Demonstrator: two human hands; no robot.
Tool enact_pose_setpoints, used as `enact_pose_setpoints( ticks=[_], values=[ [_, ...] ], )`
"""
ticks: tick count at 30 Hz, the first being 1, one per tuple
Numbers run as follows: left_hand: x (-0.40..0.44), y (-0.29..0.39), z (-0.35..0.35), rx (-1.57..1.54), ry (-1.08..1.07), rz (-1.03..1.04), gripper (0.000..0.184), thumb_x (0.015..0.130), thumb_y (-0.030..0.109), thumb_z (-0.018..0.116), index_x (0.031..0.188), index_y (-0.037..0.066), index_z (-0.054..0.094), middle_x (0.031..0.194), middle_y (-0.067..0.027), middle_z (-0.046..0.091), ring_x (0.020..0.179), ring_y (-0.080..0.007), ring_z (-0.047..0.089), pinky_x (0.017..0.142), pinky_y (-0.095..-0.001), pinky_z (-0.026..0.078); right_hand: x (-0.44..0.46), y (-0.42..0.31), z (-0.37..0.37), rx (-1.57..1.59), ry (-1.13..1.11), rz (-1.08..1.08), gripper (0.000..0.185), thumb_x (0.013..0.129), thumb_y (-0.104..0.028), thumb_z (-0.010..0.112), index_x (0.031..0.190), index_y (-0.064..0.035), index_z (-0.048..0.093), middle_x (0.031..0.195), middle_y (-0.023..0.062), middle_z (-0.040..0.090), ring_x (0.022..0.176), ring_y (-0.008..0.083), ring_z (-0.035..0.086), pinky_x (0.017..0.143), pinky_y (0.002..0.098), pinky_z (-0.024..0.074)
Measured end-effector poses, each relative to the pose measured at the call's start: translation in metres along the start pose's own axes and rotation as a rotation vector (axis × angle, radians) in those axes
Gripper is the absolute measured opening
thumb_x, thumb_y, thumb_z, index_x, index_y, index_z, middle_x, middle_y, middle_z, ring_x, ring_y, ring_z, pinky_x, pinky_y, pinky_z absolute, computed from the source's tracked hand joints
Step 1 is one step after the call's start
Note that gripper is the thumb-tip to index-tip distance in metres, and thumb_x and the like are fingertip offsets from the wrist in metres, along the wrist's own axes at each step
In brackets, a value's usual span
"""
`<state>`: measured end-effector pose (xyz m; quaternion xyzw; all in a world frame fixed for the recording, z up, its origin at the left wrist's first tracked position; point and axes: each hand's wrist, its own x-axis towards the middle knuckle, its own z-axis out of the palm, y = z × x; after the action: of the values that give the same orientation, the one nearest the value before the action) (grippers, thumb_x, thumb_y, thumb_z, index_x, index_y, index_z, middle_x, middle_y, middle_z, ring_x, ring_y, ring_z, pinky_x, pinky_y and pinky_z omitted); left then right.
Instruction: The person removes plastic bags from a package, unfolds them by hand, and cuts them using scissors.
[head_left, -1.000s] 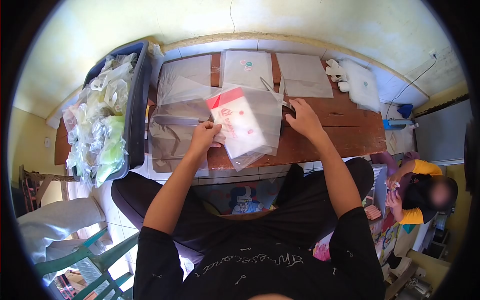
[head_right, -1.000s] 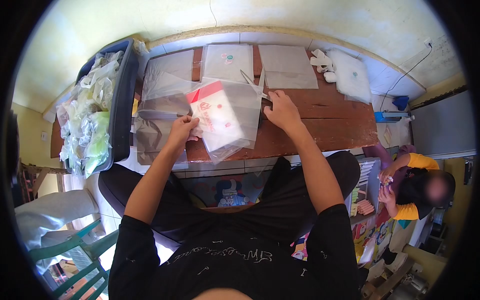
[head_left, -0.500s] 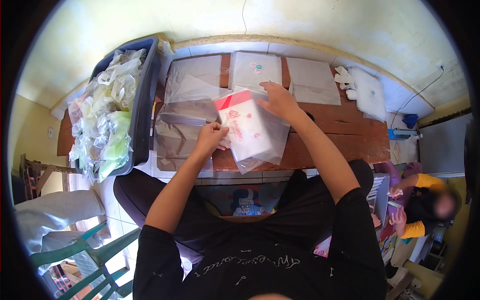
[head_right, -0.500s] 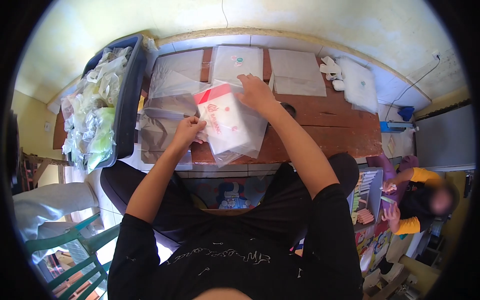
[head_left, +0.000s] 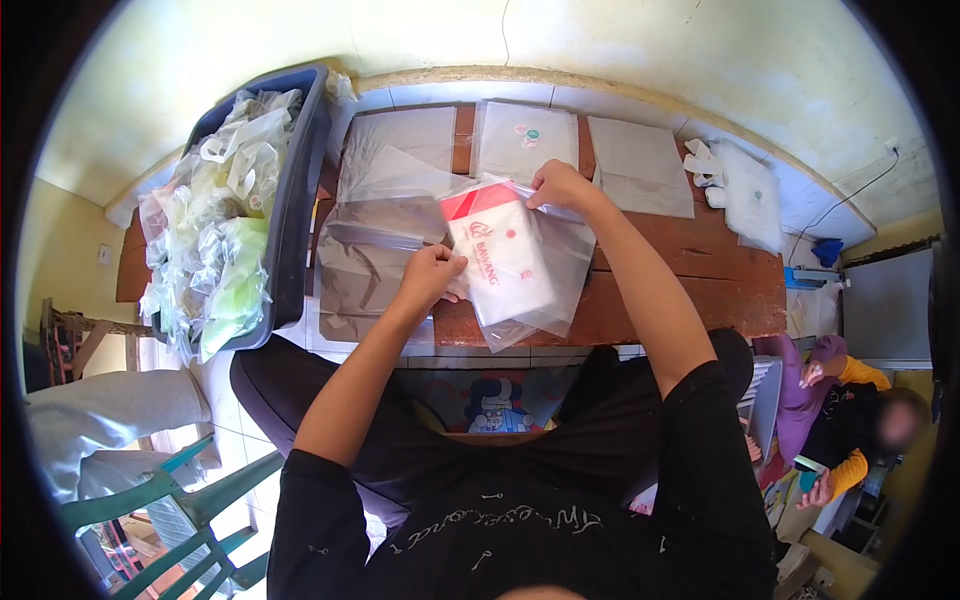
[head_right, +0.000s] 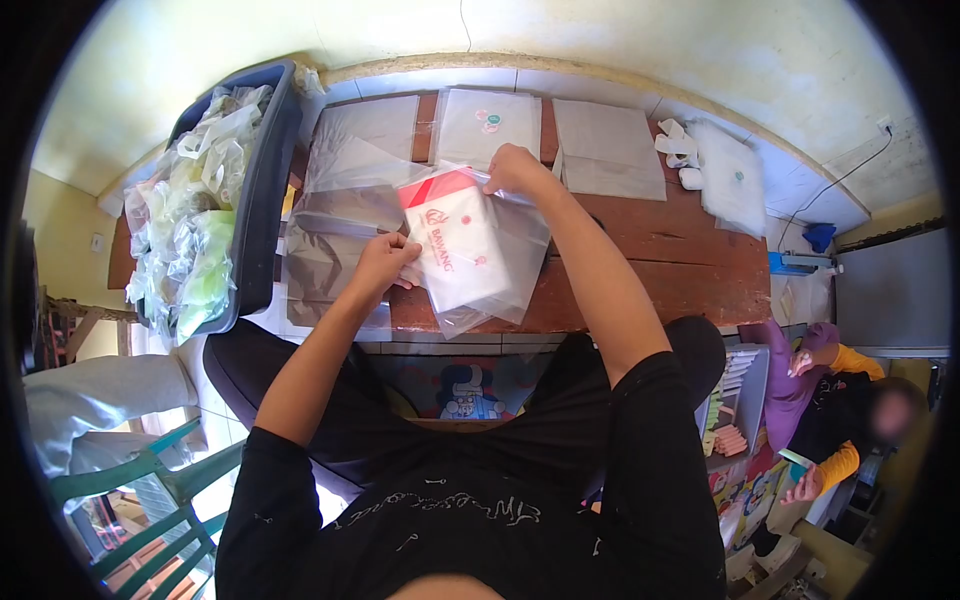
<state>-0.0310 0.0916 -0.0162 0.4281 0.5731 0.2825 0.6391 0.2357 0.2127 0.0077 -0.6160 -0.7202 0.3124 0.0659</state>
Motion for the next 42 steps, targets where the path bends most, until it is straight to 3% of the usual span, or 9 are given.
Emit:
enact_pose_setpoints(
  ticks=[8, 12, 14, 24, 27, 30, 32, 35, 42],
  values=[
    [-0.006, 0.018, -0.004, 0.106, -0.093, -0.001, 0.018, 0.092, 0.019, 0.065, 0.09, 0.002, 0.061, 0.077, -0.0073, 0.067, 0.058, -0.013, 0.063, 0.049, -0.025, 0.053, -0.033, 0.009, -0.024, 0.366, -0.11, 0.102, 0.014, 0.077, -0.011, 0.075, 0.086, 0.0005, 0.073, 0.07, 0.004, 0.066, 0.062, 0.0111, 0.057, 0.056, 0.0283, 0.0447],
    [-0.005, 0.03, -0.01, 0.181, -0.114, 0.064, 0.018, 0.092, 0.019, 0.065, 0.089, 0.002, 0.061, 0.075, -0.0078, 0.067, 0.057, -0.013, 0.064, 0.048, -0.0246, 0.052, -0.046, 0.011, -0.028, 0.496, -0.138, 0.129, 0.012, 0.075, -0.008, 0.076, 0.082, 0.0018, 0.072, 0.071, 0.006, 0.067, 0.059, 0.0125, 0.057, 0.053, 0.0289, 0.0441],
    [0.004, 0.035, -0.019, 0.211, -0.044, 0.152, 0.019, 0.09, 0.016, 0.066, 0.089, -0.002, 0.062, 0.073, -0.0103, 0.068, 0.053, -0.0164, 0.065, 0.043, -0.0269, 0.05, -0.051, 0.008, -0.022, 0.55, -0.065, 0.101, 0.011, 0.079, -0.01, 0.073, 0.081, 0.0007, 0.071, 0.069, 0.0026, 0.065, 0.055, 0.0075, 0.052, 0.051, 0.0217, 0.0412],
    [0.002, 0.06, -0.031, 0.245, 0.082, 0.139, 0.023, 0.09, 0.021, 0.067, 0.09, -0.001, 0.062, 0.072, -0.012, 0.068, 0.049, -0.0179, 0.064, 0.044, -0.0284, 0.049, -0.043, 0.005, -0.006, 0.745, -0.099, 0.15, 0.01, 0.084, -0.006, 0.07, 0.088, 0.0013, 0.065, 0.078, 0.008, 0.068, 0.066, 0.0139, 0.067, 0.059, 0.0256, 0.0532],
    [0.008, 0.059, -0.031, 0.35, 0.187, 0.284, 0.025, 0.09, 0.024, 0.067, 0.092, 0.0, 0.063, 0.075, -0.0111, 0.068, 0.055, -0.0163, 0.066, 0.053, -0.029, 0.052, -0.042, 0.005, -0.004, 0.882, -0.05, 0.176, 0.01, 0.083, -0.004, 0.072, 0.088, 0.0026, 0.066, 0.079, 0.0093, 0.068, 0.068, 0.0155, 0.069, 0.06, 0.0288, 0.0546],
    [0.015, 0.05, -0.026, 0.008, 0.218, 0.256, 0.028, 0.091, 0.03, 0.068, 0.095, 0.003, 0.064, 0.082, -0.0095, 0.069, 0.071, -0.0153, 0.068, 0.064, -0.0287, 0.054, -0.04, 0.007, 0.002, 0.914, -0.004, 0.232, 0.011, 0.083, -0.005, 0.072, 0.088, 0.0023, 0.065, 0.08, 0.0099, 0.068, 0.067, 0.0153, 0.068, 0.06, 0.0276, 0.0547],
    [0.019, 0.042, -0.025, -0.27, 0.215, 0.083, 0.031, 0.091, 0.034, 0.069, 0.099, 0.005, 0.065, 0.09, -0.0077, 0.069, 0.082, -0.0146, 0.067, 0.071, -0.0283, 0.053, -0.036, 0.014, 0.012, 0.998, 0.043, 0.235, 0.011, 0.082, -0.004, 0.072, 0.087, 0.0032, 0.065, 0.078, 0.0099, 0.068, 0.066, 0.0156, 0.068, 0.059, 0.0266, 0.0542],
    [0.01, 0.04, -0.019, -0.457, 0.128, 0.038, 0.036, 0.091, 0.037, 0.069, 0.104, 0.004, 0.065, 0.093, -0.007, 0.07, 0.083, -0.0149, 0.066, 0.073, -0.0278, 0.053, -0.034, 0.02, 0.02, 1.049, 0.107, 0.255, 0.011, 0.082, -0.003, 0.072, 0.085, 0.0038, 0.064, 0.077, 0.0104, 0.067, 0.065, 0.016, 0.068, 0.056, 0.026, 0.0537],
    [0.008, 0.024, -0.008, -0.305, 0.095, -0.045, 0.031, 0.091, 0.03, 0.069, 0.103, 0.002, 0.067, 0.094, -0.0077, 0.071, 0.083, -0.0143, 0.068, 0.069, -0.0271, 0.052, -0.035, 0.016, 0.025, 1.209, 0.2, 0.268, 0.008, 0.082, 0.001, 0.07, 0.083, 0.0057, 0.064, 0.077, 0.0117, 0.066, 0.064, 0.0174, 0.067, 0.054, 0.0267, 0.055]
  ],
)
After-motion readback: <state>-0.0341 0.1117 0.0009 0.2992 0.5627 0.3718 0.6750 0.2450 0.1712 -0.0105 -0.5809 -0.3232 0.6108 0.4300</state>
